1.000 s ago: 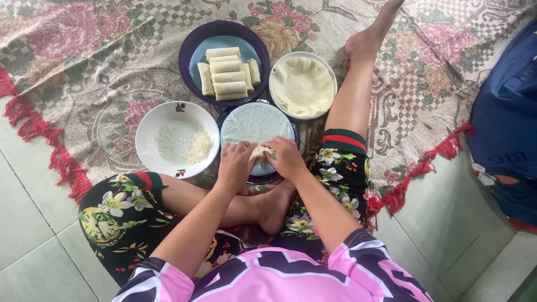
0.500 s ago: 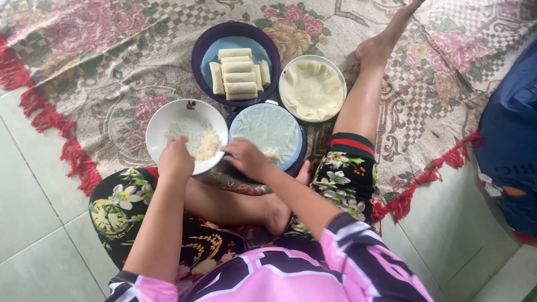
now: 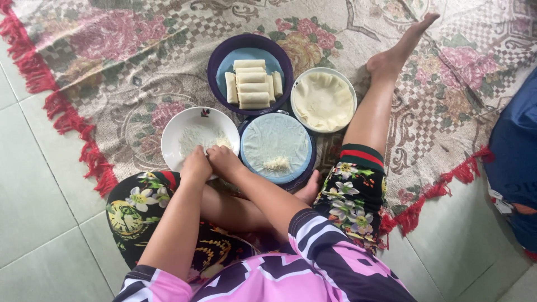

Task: The person sits on the floor and prepares spring rolls by placing a filling onto a thin wrapper, rolling it into a cylinder, and placing the finished roll on a plate. The process is repeated multiple times using ingredients from nearby bowls.

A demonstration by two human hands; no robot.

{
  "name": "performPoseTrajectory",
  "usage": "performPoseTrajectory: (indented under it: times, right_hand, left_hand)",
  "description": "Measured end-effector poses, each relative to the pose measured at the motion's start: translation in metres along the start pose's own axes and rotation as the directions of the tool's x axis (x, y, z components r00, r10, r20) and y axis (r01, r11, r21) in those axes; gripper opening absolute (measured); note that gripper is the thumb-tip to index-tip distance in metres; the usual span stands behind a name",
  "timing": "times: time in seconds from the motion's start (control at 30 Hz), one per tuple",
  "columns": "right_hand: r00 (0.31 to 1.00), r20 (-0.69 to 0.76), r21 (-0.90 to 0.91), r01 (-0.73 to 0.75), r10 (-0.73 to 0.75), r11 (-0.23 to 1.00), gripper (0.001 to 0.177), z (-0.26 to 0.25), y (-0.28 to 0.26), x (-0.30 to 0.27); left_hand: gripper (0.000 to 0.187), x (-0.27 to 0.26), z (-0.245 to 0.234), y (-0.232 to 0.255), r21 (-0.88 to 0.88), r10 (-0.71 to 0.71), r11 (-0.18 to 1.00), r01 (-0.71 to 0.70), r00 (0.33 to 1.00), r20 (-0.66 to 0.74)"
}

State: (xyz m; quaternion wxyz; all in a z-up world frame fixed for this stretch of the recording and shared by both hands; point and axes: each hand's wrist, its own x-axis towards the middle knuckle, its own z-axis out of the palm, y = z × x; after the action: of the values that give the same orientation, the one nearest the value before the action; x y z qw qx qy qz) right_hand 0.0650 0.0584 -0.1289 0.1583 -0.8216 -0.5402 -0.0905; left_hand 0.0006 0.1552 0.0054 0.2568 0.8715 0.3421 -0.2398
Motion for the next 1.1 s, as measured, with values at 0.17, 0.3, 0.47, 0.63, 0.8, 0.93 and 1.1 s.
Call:
performPoseTrajectory:
  times: [0.17, 0.3, 0.47, 0.63, 0.8, 0.93, 1.1]
  right_hand:
    - [0.994, -0.09, -0.109, 0.053, -0.063, 0.993, 0.005, 0.001, -0.002, -0.001]
    - [1.0, 0.003, 0.024, -0.023, 0.022, 0.999, 0.01, -0.04, -0.008, 0.001]
    - [0.965, 0.124, 0.394, -0.261, 0.23, 0.881, 0.016, -0.091, -0.01, 0.0]
    - [0.837, 0.248, 0.687, -0.507, 0.489, 0.52, 0.015, -0.138, -0.017, 0.005]
    - [0.741, 0.252, 0.773, -0.541, 0.622, 0.331, 0.013, -0.137, -0.017, 0.001]
    - [0.711, 0.239, 0.802, -0.528, 0.662, 0.278, 0.014, -0.155, -0.019, 0.0]
    - [0.714, 0.221, 0.789, -0.531, 0.665, 0.308, 0.01, -0.164, -0.019, -0.002]
  left_hand:
    - [0.035, -0.022, -0.016, 0.009, 0.05, 0.053, 0.997, -0.054, 0.998, 0.019]
    - [0.033, -0.014, -0.012, 0.008, 0.029, 0.122, 0.992, -0.123, 0.992, 0.012]
    - [0.034, -0.028, -0.028, 0.02, -0.102, 0.202, 0.975, -0.199, 0.979, 0.015]
    - [0.032, 0.007, -0.004, 0.002, -0.154, 0.193, 0.97, -0.19, 0.981, 0.004]
    - [0.023, -0.014, -0.012, 0.013, -0.21, 0.179, 0.958, -0.196, 0.979, -0.095]
    - [0.02, 0.01, 0.011, -0.003, -0.224, 0.174, 0.951, -0.212, 0.969, -0.177]
    - [0.023, -0.013, -0.005, 0.009, -0.206, 0.239, 0.933, -0.296, 0.935, -0.261]
